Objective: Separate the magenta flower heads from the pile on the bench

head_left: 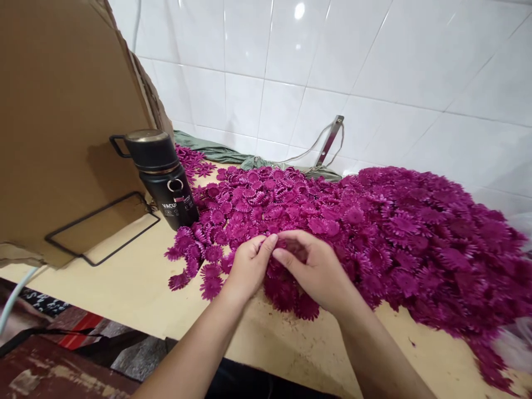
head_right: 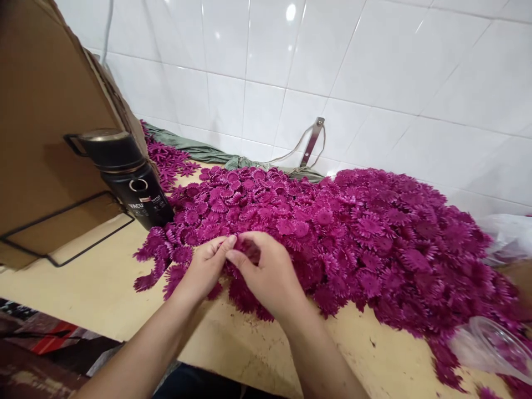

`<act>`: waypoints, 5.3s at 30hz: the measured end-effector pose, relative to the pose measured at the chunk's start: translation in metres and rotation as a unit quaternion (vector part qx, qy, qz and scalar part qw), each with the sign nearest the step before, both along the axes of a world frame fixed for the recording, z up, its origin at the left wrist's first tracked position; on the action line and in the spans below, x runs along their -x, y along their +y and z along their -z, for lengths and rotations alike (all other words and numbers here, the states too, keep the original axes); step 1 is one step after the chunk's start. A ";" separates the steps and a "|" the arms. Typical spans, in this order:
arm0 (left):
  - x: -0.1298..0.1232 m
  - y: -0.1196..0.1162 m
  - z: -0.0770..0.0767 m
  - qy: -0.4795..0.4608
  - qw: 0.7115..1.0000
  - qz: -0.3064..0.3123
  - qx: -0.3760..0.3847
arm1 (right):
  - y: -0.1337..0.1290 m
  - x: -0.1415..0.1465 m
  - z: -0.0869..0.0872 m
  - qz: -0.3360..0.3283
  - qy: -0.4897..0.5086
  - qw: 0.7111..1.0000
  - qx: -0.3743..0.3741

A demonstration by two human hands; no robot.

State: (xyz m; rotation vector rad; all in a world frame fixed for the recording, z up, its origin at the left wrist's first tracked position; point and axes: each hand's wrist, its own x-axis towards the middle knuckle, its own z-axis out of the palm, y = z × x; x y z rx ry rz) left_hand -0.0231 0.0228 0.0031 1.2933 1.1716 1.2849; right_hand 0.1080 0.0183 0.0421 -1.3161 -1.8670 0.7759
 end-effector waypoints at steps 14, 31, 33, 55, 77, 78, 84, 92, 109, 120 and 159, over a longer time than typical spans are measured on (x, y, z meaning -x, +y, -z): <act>0.003 -0.010 -0.006 0.030 0.997 0.069 -0.024 | 0.010 0.007 0.007 0.095 0.253 0.961 0.057; 0.017 -0.018 -0.005 -0.030 0.997 0.072 0.015 | 0.026 -0.017 0.000 0.104 0.306 0.943 0.074; 0.017 -0.017 -0.004 -0.034 0.998 0.056 0.014 | 0.026 -0.016 -0.002 0.095 0.308 0.943 0.086; 0.003 -0.009 -0.020 -0.052 0.995 0.079 0.009 | 0.021 -0.007 -0.001 0.045 0.132 0.990 0.028; 0.011 0.004 -0.008 -0.033 0.998 -0.014 0.051 | 0.035 -0.023 -0.001 0.150 -0.060 0.967 -0.195; 0.011 0.004 -0.009 -0.037 0.997 -0.004 0.062 | 0.030 -0.018 -0.002 0.117 -0.063 0.974 -0.183; 0.008 0.000 -0.014 -0.075 0.996 0.017 0.053 | 0.014 0.010 0.004 -0.104 0.079 0.990 0.059; 0.017 -0.009 -0.016 -0.075 0.996 0.017 0.043 | 0.041 -0.020 0.003 0.167 0.146 0.974 -0.047; 0.009 -0.010 -0.011 -0.098 0.992 0.050 0.055 | 0.011 0.010 0.006 -0.128 0.203 0.954 0.177; 0.012 -0.018 -0.011 -0.076 0.997 0.015 0.015 | 0.041 -0.029 -0.005 0.239 0.249 0.934 -0.097; 0.012 -0.016 -0.003 0.056 0.997 0.043 -0.043 | 0.007 -0.016 -0.005 0.082 -0.020 0.992 -0.093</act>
